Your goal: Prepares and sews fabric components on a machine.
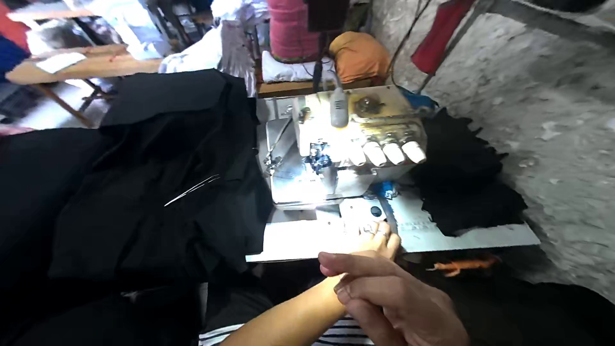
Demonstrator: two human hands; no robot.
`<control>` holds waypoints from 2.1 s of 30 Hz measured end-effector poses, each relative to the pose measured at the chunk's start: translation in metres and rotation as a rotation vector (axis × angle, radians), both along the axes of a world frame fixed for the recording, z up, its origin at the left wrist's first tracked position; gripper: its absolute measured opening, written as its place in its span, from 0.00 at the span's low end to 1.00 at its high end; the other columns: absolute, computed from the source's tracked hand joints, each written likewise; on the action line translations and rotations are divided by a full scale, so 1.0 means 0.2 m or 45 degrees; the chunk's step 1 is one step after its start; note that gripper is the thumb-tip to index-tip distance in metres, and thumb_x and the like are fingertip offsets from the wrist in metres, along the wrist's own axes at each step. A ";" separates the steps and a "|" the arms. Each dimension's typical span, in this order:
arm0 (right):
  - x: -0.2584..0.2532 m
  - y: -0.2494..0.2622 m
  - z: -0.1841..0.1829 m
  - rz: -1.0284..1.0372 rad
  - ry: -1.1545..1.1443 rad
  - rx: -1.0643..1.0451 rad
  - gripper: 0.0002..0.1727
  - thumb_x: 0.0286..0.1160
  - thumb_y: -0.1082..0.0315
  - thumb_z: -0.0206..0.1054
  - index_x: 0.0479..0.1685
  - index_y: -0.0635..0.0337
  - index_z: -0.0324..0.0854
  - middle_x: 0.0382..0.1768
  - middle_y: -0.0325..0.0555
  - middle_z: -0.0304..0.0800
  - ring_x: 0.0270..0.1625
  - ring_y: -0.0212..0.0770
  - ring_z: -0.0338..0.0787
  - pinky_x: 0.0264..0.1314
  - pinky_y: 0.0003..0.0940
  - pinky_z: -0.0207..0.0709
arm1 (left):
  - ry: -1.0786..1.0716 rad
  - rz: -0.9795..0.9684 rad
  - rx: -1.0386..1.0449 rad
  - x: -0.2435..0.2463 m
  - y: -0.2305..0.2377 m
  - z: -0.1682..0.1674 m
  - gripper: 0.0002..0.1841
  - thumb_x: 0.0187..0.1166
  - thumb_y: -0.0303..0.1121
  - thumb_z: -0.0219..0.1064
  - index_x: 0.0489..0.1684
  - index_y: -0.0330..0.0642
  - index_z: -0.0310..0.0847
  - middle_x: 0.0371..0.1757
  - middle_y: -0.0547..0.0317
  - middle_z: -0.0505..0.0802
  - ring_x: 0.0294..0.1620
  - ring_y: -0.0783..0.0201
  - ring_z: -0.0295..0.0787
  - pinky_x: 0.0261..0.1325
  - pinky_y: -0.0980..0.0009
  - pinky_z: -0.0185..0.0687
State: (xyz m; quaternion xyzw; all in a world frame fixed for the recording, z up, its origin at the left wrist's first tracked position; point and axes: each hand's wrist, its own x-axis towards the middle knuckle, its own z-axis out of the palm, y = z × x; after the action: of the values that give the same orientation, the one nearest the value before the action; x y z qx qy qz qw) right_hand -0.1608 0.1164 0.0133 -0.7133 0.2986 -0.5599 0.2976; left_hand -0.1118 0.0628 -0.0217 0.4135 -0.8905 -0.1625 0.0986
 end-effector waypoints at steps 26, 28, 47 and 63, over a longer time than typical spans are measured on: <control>0.02 0.10 -0.54 0.161 -0.466 1.360 0.04 0.77 0.70 0.74 0.38 0.62 0.91 0.25 0.41 0.94 0.23 0.31 0.92 0.26 0.26 0.90 | -0.135 -0.223 -0.222 0.90 -0.11 0.05 0.20 0.89 0.54 0.52 0.51 0.65 0.93 0.42 0.72 0.94 0.36 0.65 0.86 0.38 0.63 0.77; 0.01 0.10 -0.54 0.157 -0.465 1.366 0.05 0.77 0.69 0.74 0.38 0.61 0.91 0.24 0.41 0.94 0.23 0.31 0.92 0.26 0.26 0.89 | -0.127 -0.243 -0.219 0.87 -0.14 0.05 0.20 0.89 0.54 0.53 0.49 0.63 0.94 0.40 0.72 0.94 0.35 0.65 0.85 0.38 0.64 0.76; -0.36 -0.23 -0.38 -0.924 0.464 0.250 0.09 0.65 0.60 0.79 0.32 0.57 0.95 0.41 0.43 0.86 0.40 0.26 0.79 0.40 0.18 0.71 | 0.231 0.482 -0.338 1.41 -0.13 -0.03 0.16 0.86 0.42 0.63 0.62 0.50 0.92 0.57 0.58 0.96 0.56 0.62 0.93 0.61 0.58 0.89; -0.04 -0.53 -0.32 -1.055 0.515 0.203 0.15 0.73 0.49 0.70 0.43 0.48 0.95 0.17 0.28 0.80 0.19 0.25 0.73 0.24 0.29 0.70 | 0.455 0.602 -0.312 0.90 -0.63 0.05 0.25 0.83 0.46 0.68 0.80 0.55 0.78 0.57 0.59 0.95 0.52 0.59 0.94 0.53 0.51 0.89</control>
State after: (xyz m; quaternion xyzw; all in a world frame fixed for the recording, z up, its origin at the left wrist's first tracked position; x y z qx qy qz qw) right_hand -0.1697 0.0109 -0.0505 -0.6037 0.6524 -0.4566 0.0388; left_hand 0.0681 -0.0637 -0.0123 0.5590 -0.7512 -0.0967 0.3374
